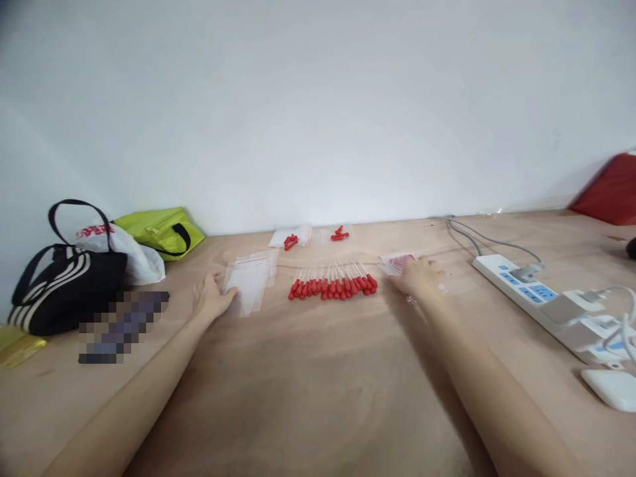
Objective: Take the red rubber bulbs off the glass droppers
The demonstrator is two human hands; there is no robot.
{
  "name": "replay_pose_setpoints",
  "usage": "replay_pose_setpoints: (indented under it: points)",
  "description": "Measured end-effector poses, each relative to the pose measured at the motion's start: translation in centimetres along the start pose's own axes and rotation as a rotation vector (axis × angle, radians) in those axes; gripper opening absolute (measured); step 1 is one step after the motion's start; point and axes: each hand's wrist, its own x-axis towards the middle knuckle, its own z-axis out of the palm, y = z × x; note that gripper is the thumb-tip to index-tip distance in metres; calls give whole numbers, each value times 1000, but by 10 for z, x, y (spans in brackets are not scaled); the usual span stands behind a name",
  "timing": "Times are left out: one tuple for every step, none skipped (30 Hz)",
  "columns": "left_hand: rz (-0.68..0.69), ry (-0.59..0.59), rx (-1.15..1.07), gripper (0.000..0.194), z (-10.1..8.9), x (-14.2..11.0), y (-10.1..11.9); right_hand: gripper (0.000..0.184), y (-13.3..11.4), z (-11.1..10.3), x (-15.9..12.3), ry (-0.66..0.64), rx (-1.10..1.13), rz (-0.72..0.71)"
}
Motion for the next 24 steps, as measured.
replay_pose_setpoints:
  points:
    - [39, 71, 31, 49, -1, -5, 1, 59, 12, 0, 6, -85, -11, 52]
    - [87, 139, 55, 47, -2, -10, 3, 65, 22, 0, 11, -152, -9, 69]
    - [139, 194, 68, 45, -4, -15, 6, 71, 28, 0, 14, -188, -9, 88]
    - [194, 228, 62, 44, -4, -21, 9, 76, 31, 0, 16, -212, -13, 112]
    - [250, 250, 49, 42, -5, -26, 12, 80, 32, 0, 17, -219, -20, 142]
    - [306, 262, 34, 41, -4, -32, 16, 84, 32, 1, 17, -219, -31, 175]
    - [359, 266, 18, 39, -4, -37, 19, 87, 30, 1, 16, -216, -41, 202]
    - [406, 265, 0, 37, -2, -42, 23, 89, 28, 1, 15, -215, -48, 216]
    - [448, 261, -21, 35, -1, -46, 26, 88, 26, 2, 15, -218, -49, 213]
    - [487, 254, -43, 34, 1, -51, 29, 85, 24, 2, 15, -229, -47, 193]
    - [523, 246, -64, 32, 3, -54, 32, 78, 24, 2, 15, -246, -41, 160]
    - [555, 239, -85, 31, 4, -58, 35, 70, 24, 1, 16, -265, -35, 121]
    - [587, 228, -106, 30, 5, -61, 38, 59, 26, -1, 17, -286, -27, 80]
    - [617, 214, -127, 29, 6, -65, 42, 48, 28, -4, 18, -303, -17, 39]
    - [646, 197, -149, 29, 6, -69, 45, 40, 30, -9, 19, -311, -4, 7]
    - [670, 178, -173, 28, 6, -72, 48, 35, 32, -17, 19, -308, 15, -13]
    - [691, 156, -199, 27, 6, -76, 51, 33, 34, -25, 18, -296, 47, -30]
    - [707, 134, -230, 27, 6, -79, 54, 34, 34, -35, 16, -282, 94, -46]
    - [717, 110, -268, 26, 5, -83, 57, 35, 32, -45, 12, -270, 165, -72]
    - [723, 78, -315, 26, 5, -87, 60, 37, 27, -54, 7, -286, 283, -153]
    - [722, 30, -376, 26, 4, -90, 62, 37, 19, -60, 0, -343, 412, -277]
    - [706, -42, -454, 28, 4, -93, 65, 38, 8, -64, -7, -426, 514, -415]
    - [673, -140, -548, 30, 3, -97, 68, 39, -6, -64, -16, -519, 566, -547]
    - [620, -257, -653, 31, 3, -100, 70, 40, -22, -61, -25, -594, 580, -666]
